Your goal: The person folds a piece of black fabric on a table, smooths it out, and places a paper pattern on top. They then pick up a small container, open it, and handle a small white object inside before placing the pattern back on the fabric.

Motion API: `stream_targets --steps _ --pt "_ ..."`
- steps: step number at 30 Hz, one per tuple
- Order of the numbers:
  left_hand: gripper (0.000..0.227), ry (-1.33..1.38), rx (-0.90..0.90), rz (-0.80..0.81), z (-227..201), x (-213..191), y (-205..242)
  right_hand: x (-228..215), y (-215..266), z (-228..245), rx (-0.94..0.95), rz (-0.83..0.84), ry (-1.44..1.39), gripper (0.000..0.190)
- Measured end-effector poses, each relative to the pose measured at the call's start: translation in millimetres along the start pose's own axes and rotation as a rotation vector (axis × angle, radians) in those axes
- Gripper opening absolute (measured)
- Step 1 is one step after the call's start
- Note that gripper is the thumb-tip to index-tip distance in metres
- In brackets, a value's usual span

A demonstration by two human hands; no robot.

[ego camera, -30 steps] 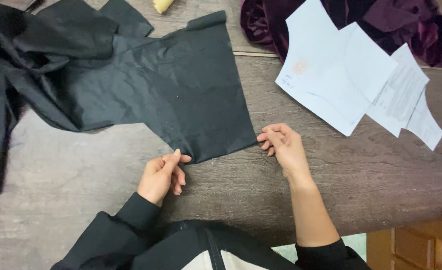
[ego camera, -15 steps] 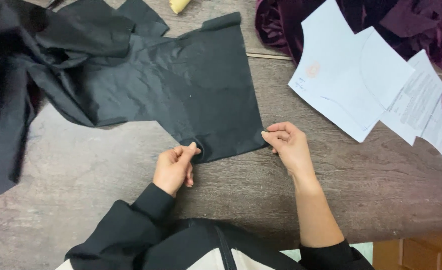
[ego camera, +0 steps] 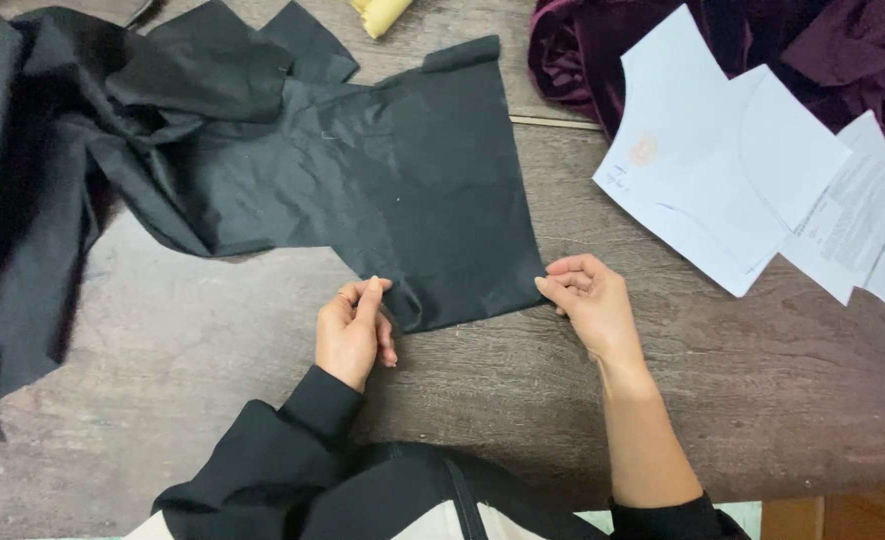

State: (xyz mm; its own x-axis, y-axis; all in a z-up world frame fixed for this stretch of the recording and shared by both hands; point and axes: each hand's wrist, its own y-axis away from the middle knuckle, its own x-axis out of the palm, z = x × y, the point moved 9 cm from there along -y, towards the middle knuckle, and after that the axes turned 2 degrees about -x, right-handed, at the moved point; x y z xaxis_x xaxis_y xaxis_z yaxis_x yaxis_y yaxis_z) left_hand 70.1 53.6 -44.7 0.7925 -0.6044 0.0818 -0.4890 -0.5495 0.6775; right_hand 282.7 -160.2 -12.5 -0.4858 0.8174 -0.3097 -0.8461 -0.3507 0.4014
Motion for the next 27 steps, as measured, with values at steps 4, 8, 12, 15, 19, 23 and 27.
stream_targets --steps 4,8,12,15,19,23,27 --pt "0.037 0.083 -0.031 0.047 -3 6 4 -1 -3 -3 -0.008 0.007 0.011 0.026" --pt "0.039 0.102 -0.040 0.090 3 9 0 0 -4 -6 -0.002 0.011 0.014 0.025" --pt "0.040 0.106 -0.087 0.122 14 13 -3 -1 -4 -7 -0.013 0.007 0.012 0.022" --pt "0.038 0.006 -0.080 0.145 22 10 -8 -2 -6 -13 -0.017 -0.014 0.007 0.015" --pt "0.031 -0.170 -0.060 0.125 14 13 -6 -4 -8 -14 -0.012 -0.044 -0.017 0.013" --pt "0.030 -0.226 -0.030 0.098 4 15 -3 -4 -4 -9 0.013 -0.047 -0.071 0.020" --pt "0.022 -0.178 -0.023 0.077 7 13 -5 -4 -3 -6 -0.007 -0.031 -0.073 0.023"
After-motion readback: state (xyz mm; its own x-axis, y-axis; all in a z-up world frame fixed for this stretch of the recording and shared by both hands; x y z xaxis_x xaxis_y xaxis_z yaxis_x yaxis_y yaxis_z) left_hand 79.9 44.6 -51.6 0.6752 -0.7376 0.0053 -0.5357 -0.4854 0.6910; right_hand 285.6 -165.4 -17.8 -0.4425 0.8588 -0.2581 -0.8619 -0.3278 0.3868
